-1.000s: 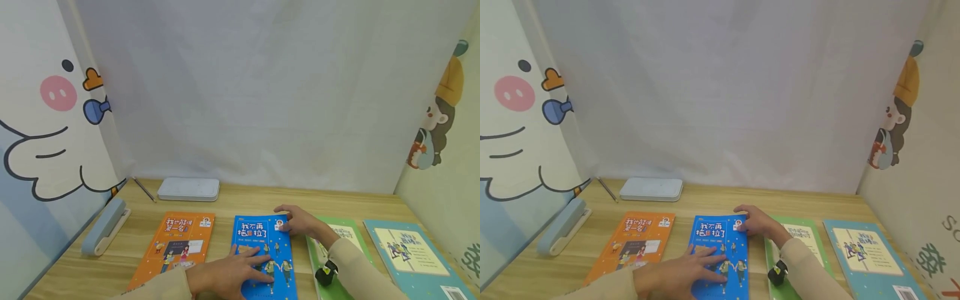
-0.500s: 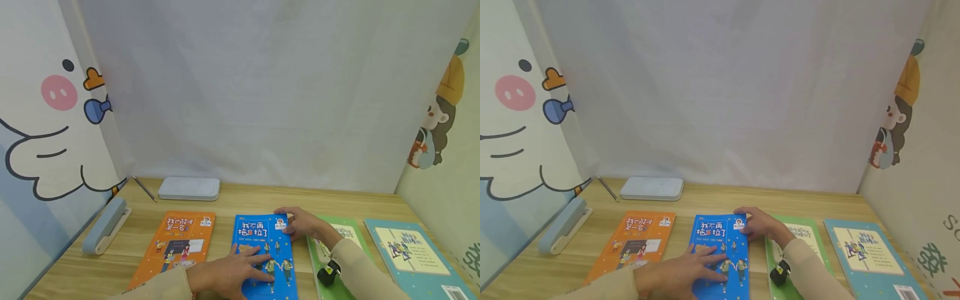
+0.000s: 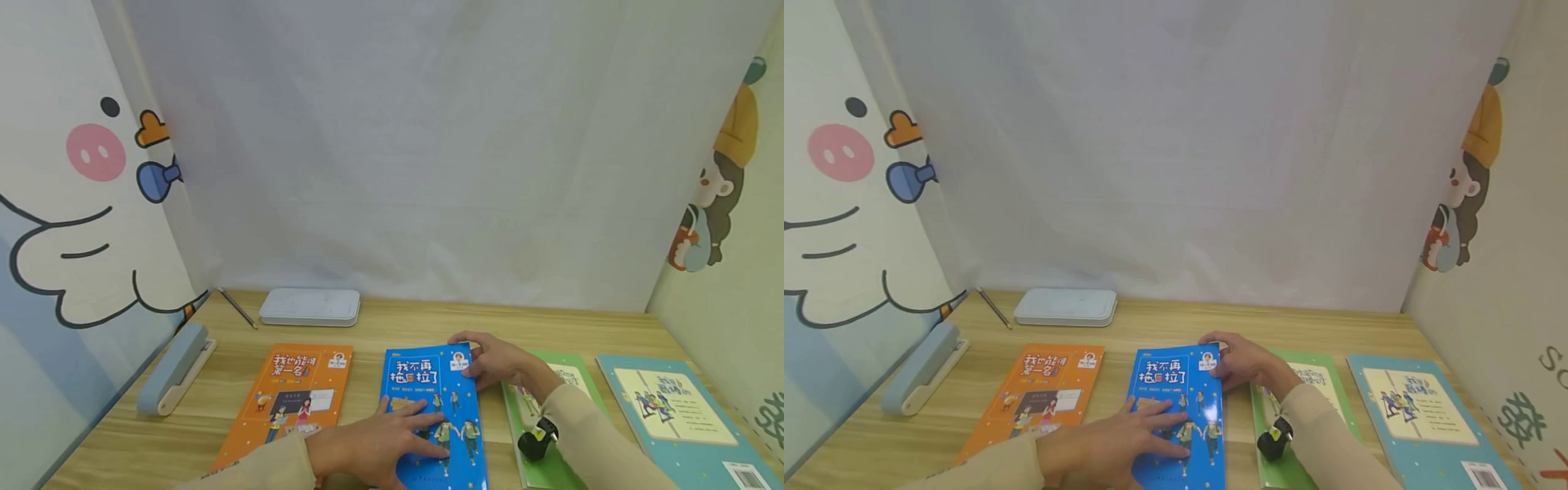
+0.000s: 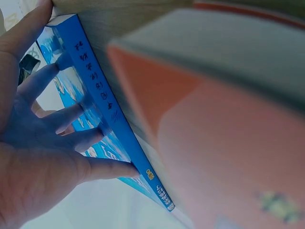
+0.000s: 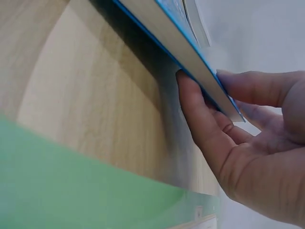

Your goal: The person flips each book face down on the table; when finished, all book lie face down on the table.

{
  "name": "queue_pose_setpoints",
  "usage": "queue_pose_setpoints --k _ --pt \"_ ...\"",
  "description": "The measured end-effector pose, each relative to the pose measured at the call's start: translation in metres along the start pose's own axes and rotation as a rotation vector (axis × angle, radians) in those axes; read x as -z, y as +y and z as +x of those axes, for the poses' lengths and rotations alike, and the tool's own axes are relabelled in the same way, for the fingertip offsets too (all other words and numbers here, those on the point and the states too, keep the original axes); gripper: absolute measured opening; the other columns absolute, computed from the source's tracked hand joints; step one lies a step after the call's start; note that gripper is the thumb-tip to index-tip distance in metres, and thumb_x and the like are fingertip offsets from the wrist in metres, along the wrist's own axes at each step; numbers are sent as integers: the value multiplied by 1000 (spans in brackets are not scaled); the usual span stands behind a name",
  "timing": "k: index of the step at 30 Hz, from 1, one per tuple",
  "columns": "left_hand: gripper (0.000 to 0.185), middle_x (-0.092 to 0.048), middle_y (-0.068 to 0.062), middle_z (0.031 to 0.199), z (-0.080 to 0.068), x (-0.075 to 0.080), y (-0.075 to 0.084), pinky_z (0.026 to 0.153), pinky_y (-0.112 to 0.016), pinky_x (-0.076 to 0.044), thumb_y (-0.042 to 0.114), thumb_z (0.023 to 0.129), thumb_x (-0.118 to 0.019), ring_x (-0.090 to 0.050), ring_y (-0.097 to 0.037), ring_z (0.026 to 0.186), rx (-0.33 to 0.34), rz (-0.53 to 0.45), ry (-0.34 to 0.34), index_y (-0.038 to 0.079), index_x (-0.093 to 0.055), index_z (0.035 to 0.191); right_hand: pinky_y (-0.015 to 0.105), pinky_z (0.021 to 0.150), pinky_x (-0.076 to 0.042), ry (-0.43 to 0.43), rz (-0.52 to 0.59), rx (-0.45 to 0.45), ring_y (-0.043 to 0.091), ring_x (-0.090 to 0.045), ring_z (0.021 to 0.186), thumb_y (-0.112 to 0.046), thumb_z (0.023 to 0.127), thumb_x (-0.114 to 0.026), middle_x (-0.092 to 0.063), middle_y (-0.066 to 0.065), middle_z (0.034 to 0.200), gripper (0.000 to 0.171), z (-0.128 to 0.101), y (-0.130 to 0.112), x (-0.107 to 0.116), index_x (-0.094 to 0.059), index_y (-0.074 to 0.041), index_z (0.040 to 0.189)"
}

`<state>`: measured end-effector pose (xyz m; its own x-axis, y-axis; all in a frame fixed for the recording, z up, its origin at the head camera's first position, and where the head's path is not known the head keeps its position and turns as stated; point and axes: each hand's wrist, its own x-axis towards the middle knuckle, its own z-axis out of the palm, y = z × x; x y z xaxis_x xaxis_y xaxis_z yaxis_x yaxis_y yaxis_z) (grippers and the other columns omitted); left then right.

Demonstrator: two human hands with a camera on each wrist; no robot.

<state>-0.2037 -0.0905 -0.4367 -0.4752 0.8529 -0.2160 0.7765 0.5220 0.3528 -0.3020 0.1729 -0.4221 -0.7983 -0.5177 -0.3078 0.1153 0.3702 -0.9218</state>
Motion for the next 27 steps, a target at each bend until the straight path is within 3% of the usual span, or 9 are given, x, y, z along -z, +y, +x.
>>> queue_pose_setpoints --k 10,21,27 --pt "63 -26 9 165 -4 15 14 102 -80 -30 56 87 -71 -22 -36 153 11 13 -4 46 -48 145 50 82 -60 -71 77 39 32 -72 96 8 88 -58 -65 23 118 56 -2 1 6 -39 -2 140" --pt "60 -30 7 164 -2 19 9 109 -65 -38 54 90 -68 -28 -30 152 -35 41 20 41 -49 145 51 83 -60 -131 220 79 33 -73 96 7 90 -57 -70 18 114 45 -10 4 13 -41 -7 130" --pt "61 -29 5 164 -1 22 8 113 -58 -37 55 90 -68 -29 -28 151 -46 65 52 40 -49 145 51 85 -59 -125 210 126 31 -72 98 4 92 -56 -69 15 116 39 -13 -1 19 -43 -9 127"
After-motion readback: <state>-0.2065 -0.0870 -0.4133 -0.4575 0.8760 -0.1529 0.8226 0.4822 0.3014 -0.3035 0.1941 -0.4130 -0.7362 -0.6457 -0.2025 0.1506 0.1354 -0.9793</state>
